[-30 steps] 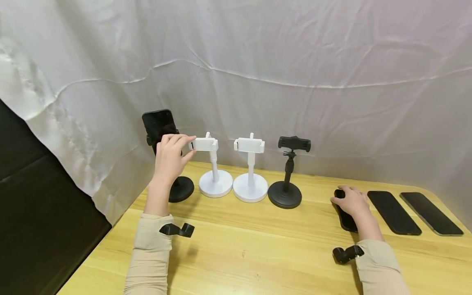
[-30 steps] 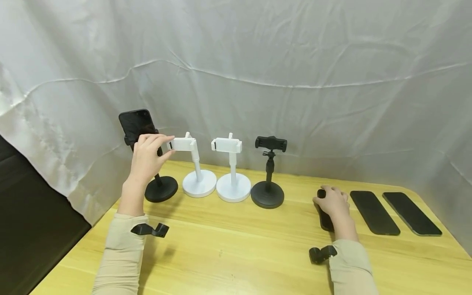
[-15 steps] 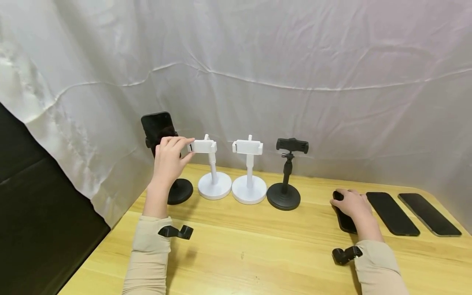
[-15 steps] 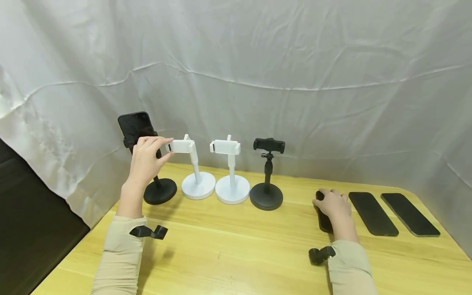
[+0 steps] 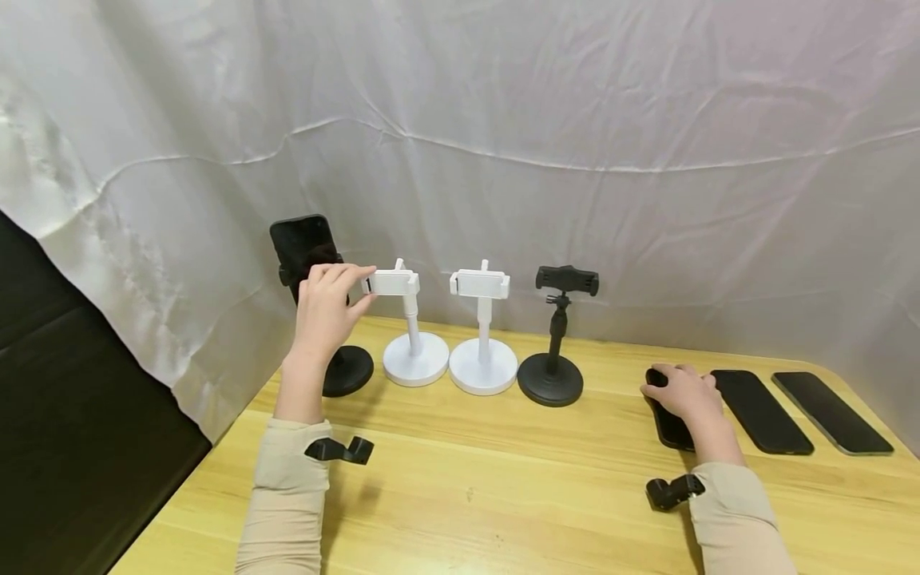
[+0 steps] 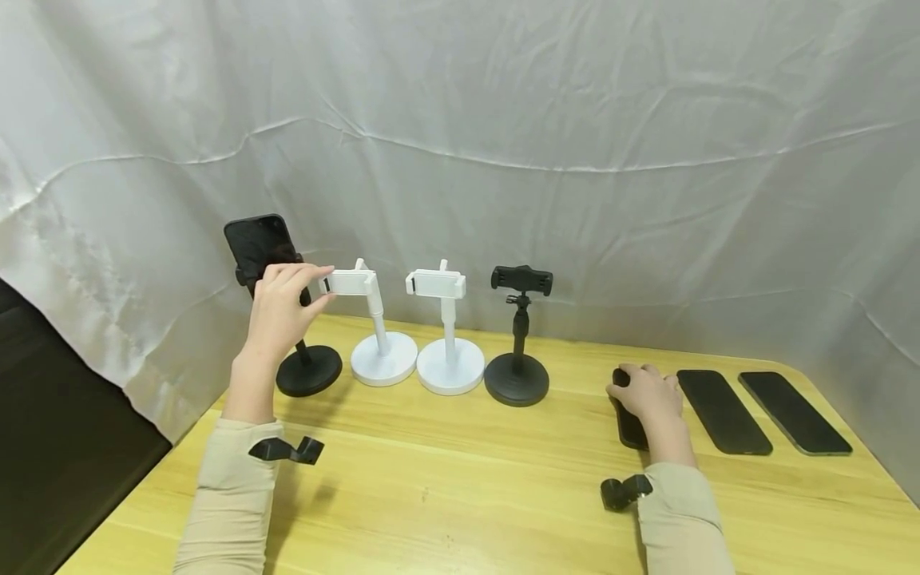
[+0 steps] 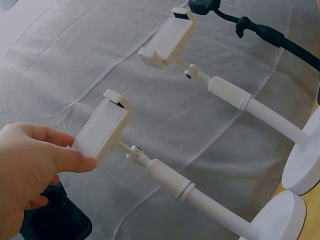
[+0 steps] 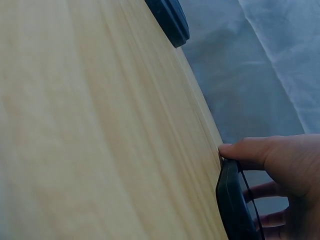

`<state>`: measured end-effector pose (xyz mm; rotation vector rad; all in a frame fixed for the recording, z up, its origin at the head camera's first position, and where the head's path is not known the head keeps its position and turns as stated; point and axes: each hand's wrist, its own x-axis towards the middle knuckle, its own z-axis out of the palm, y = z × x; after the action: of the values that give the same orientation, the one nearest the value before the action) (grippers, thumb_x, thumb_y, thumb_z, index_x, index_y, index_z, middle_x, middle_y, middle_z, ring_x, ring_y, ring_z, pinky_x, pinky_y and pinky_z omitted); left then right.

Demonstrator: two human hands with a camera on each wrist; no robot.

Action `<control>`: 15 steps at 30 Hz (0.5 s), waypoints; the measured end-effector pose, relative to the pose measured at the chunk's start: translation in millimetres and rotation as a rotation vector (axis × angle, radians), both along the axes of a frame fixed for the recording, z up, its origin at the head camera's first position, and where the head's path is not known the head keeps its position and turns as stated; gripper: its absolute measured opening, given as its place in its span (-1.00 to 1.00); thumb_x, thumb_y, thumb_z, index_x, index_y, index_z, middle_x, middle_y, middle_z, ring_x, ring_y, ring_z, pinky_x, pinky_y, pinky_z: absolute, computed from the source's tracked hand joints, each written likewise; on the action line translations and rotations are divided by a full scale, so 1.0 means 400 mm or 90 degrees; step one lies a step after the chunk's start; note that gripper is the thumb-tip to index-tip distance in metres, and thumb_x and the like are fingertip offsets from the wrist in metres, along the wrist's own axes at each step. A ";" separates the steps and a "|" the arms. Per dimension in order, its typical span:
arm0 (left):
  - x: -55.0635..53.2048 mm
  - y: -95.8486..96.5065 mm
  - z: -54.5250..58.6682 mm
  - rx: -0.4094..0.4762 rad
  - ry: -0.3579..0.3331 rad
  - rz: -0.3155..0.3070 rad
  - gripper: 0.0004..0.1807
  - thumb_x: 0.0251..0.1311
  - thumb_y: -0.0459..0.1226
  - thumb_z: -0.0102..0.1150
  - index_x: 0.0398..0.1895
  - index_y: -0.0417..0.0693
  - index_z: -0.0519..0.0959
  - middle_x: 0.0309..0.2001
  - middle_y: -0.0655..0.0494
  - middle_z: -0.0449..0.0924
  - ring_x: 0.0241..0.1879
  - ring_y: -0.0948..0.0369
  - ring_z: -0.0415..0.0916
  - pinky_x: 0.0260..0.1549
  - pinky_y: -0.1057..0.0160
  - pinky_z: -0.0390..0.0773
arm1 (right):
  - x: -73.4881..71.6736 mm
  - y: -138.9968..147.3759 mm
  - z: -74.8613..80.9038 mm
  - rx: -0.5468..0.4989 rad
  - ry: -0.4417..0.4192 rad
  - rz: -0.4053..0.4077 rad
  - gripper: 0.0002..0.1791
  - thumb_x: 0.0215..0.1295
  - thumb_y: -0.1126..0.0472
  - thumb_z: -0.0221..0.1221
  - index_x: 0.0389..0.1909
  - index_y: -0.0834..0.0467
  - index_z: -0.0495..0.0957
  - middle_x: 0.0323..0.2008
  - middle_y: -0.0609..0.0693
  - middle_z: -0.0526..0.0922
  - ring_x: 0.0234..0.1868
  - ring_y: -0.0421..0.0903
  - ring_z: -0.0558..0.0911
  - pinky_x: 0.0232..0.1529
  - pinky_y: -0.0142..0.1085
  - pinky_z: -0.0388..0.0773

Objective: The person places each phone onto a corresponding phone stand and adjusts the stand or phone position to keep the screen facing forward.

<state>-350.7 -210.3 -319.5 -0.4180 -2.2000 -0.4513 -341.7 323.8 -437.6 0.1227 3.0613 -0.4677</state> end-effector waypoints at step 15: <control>0.006 0.004 0.006 -0.004 0.001 -0.001 -0.58 0.08 -0.24 0.41 0.06 0.05 0.64 0.00 -0.01 0.65 0.07 -0.04 0.38 -0.12 -0.09 0.36 | -0.002 0.004 0.000 -0.006 -0.003 -0.001 -0.21 0.36 -0.15 0.08 0.44 0.23 0.16 0.31 0.57 0.08 0.11 0.69 0.11 -0.03 0.38 0.26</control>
<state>-348.5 -208.6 -317.1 -0.4227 -2.2006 -0.4441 -342.6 325.3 -437.8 0.1261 3.0547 -0.4806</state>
